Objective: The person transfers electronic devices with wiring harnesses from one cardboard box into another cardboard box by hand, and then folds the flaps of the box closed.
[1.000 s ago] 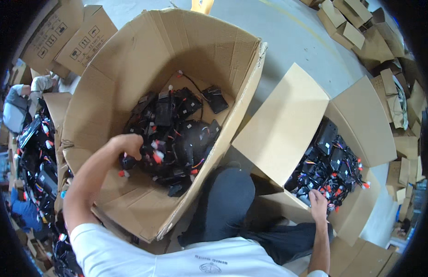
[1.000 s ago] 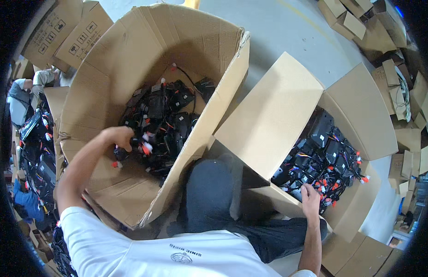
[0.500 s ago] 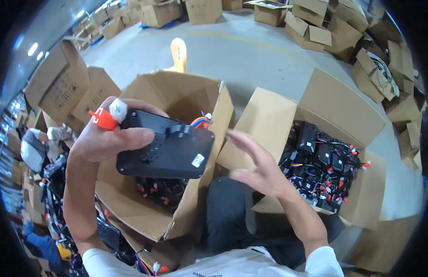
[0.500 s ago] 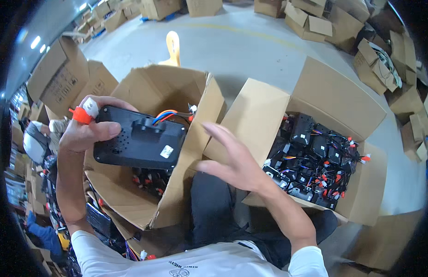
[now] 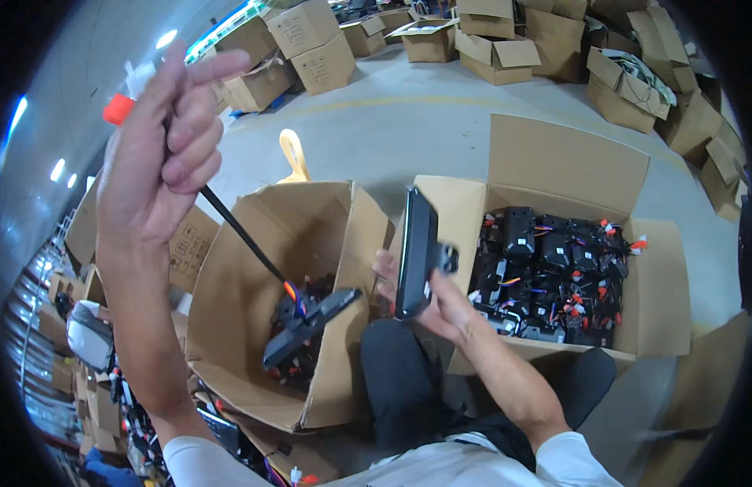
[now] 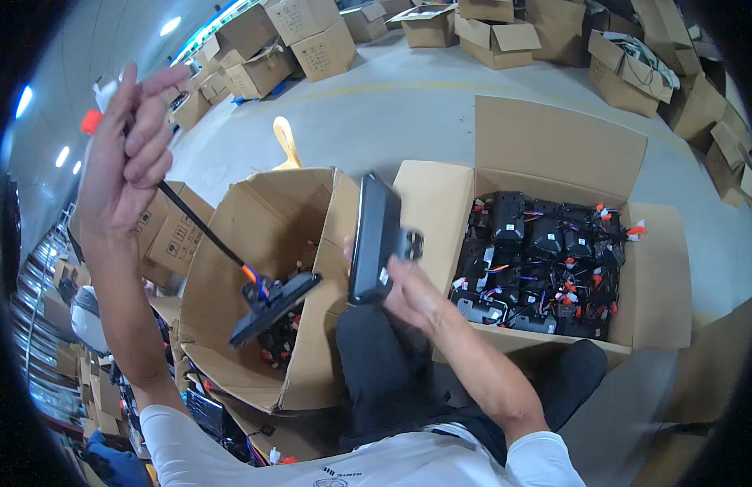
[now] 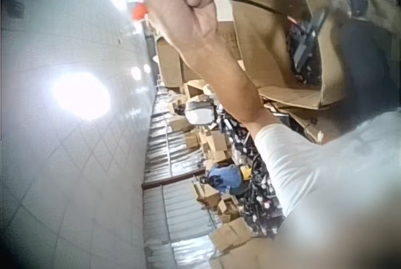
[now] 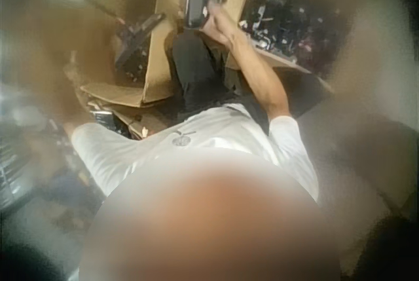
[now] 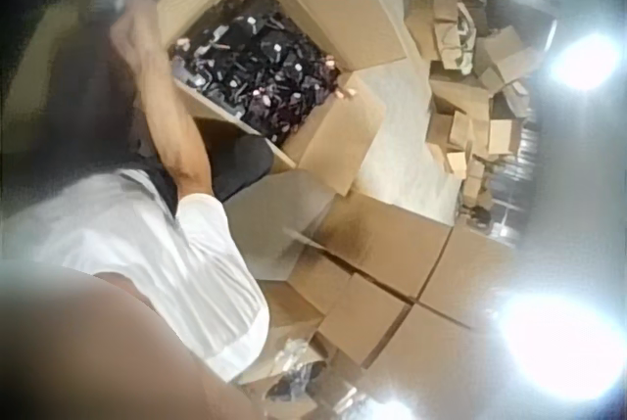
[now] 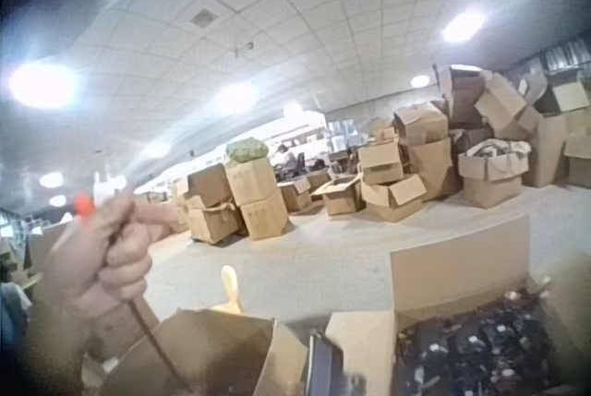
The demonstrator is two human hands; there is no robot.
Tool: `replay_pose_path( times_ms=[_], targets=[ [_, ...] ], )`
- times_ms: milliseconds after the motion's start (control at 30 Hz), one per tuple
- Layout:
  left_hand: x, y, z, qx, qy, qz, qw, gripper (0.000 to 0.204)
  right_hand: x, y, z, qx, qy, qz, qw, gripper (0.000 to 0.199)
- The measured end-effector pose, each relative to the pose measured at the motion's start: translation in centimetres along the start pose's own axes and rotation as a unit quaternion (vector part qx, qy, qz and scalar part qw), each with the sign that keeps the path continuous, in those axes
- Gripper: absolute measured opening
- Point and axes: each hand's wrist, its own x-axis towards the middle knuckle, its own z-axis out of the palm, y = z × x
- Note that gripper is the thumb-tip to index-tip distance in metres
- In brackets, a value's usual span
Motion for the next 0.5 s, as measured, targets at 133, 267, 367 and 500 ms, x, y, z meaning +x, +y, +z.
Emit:
replay_pose_path(
  times_ms=[133,267,367,500],
  targets=[
    [1.0,1.8,6.9,-0.072,0.047,0.037,0.996,0.062,-3.3,3.2,1.7,-0.014,-0.053,-0.031,0.998,0.105],
    [6.3,-3.2,6.6,-0.127,-0.025,0.007,0.992,0.062,-7.7,4.6,3.4,0.005,-0.083,-0.006,0.996,0.114],
    [9.5,-14.5,7.1,-0.14,-0.043,-0.05,0.988,0.065,-11.2,4.3,3.7,0.017,0.002,-0.017,1.0,0.101],
    [-1.7,-29.7,7.7,-0.13,0.022,-0.041,0.99,0.098,-16.3,-0.4,2.0,0.017,0.156,-0.134,0.978,0.087]
  ],
)
